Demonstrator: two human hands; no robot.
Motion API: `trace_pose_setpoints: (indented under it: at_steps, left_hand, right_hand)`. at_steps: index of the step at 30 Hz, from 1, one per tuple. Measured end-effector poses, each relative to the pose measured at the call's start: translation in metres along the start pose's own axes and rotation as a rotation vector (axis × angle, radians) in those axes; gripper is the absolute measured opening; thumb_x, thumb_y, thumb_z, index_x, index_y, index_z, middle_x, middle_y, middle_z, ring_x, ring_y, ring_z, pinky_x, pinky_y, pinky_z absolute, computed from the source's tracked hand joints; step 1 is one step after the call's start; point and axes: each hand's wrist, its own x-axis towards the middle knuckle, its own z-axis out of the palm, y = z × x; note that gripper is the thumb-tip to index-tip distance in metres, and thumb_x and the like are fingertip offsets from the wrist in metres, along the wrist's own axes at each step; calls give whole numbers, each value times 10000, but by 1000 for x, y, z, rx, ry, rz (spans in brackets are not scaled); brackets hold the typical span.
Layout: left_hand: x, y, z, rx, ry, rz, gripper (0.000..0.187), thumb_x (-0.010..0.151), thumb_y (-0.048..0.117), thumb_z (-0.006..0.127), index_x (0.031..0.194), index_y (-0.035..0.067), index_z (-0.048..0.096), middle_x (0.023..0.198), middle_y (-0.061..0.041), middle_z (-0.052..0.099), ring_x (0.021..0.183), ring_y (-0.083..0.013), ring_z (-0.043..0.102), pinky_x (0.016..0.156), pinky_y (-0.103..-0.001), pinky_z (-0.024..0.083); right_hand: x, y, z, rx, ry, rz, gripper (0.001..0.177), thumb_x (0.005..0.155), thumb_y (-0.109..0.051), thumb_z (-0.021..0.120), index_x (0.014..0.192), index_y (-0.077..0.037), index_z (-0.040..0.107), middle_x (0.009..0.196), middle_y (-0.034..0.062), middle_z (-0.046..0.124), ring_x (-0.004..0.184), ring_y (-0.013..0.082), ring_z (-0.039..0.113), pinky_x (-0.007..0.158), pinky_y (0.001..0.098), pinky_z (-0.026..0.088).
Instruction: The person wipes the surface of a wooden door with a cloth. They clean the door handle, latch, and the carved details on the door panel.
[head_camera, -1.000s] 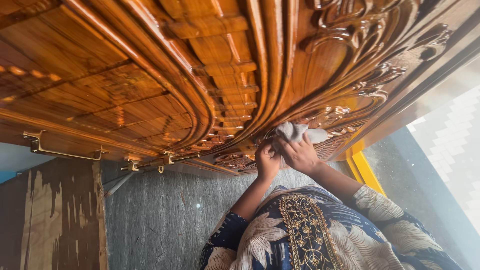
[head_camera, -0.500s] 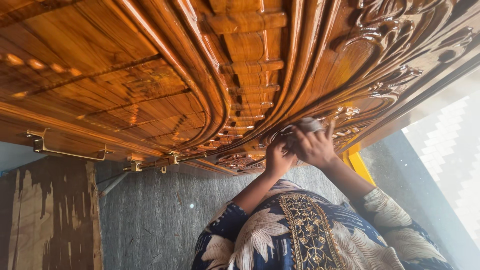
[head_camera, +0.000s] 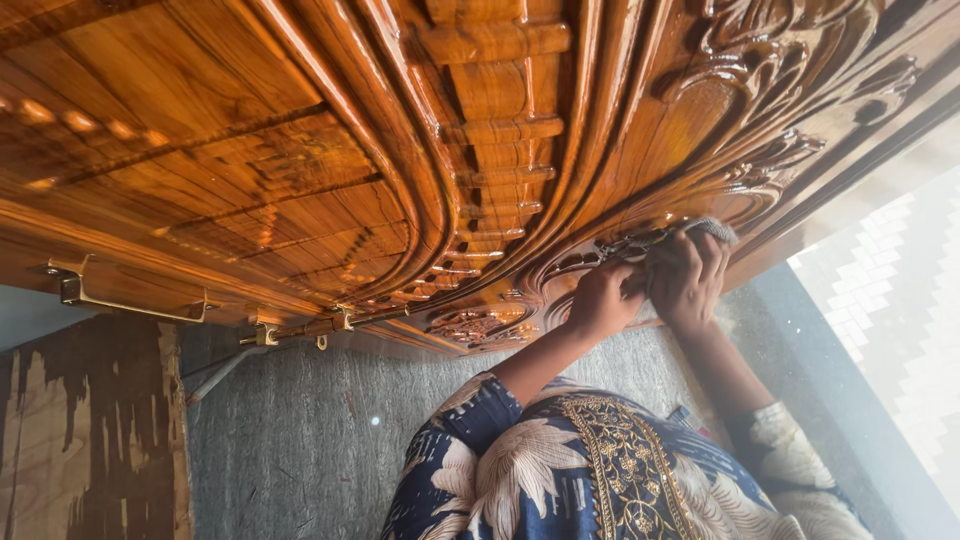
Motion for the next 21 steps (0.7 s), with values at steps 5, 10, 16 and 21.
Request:
trace_pose_setpoints:
  at_steps: [5,10,16,21]
  left_hand:
    - [-27,-19,-23,-50,70,-123,200,861,136,743,1029,37,699,927,-126,715,769,-216,719,699,-344,577]
    - [-59,-64,-51,140,192,-224,136,831,71,753,954,42,701,846,-100,710,723,-198,693,655,-317,547]
    - [-106,-108,-67,-39,311,-491,199,805,-33,716,992,27,685,880,-96,727,731,-158,717,657,-282,574]
    - [-90,-101,-64,-201,400,-98,260,865,-102,700,1104,-14,648,1095,-101,654,958,-175,724,826,-285,646]
  right_hand:
    - [-14,-17,27,-97,60,-189,661,778,-96,907,1347,-129,572,1335,215,410,1334,500,475,1060,580,492]
    - [-44,-50,71,-56,-357,-189,493,824,-371,774,1245,-257,544,1286,87,485,1341,372,492,1110,755,273]
    - [-101,-52,100,31,-826,-261,652,967,-339,571,1506,2,435,1552,274,501,1373,395,503,1185,764,116]
    - [-84,-17,100,-61,-417,-249,695,1032,-412,669,1425,85,382,1369,256,548,1454,427,471,1122,845,17]
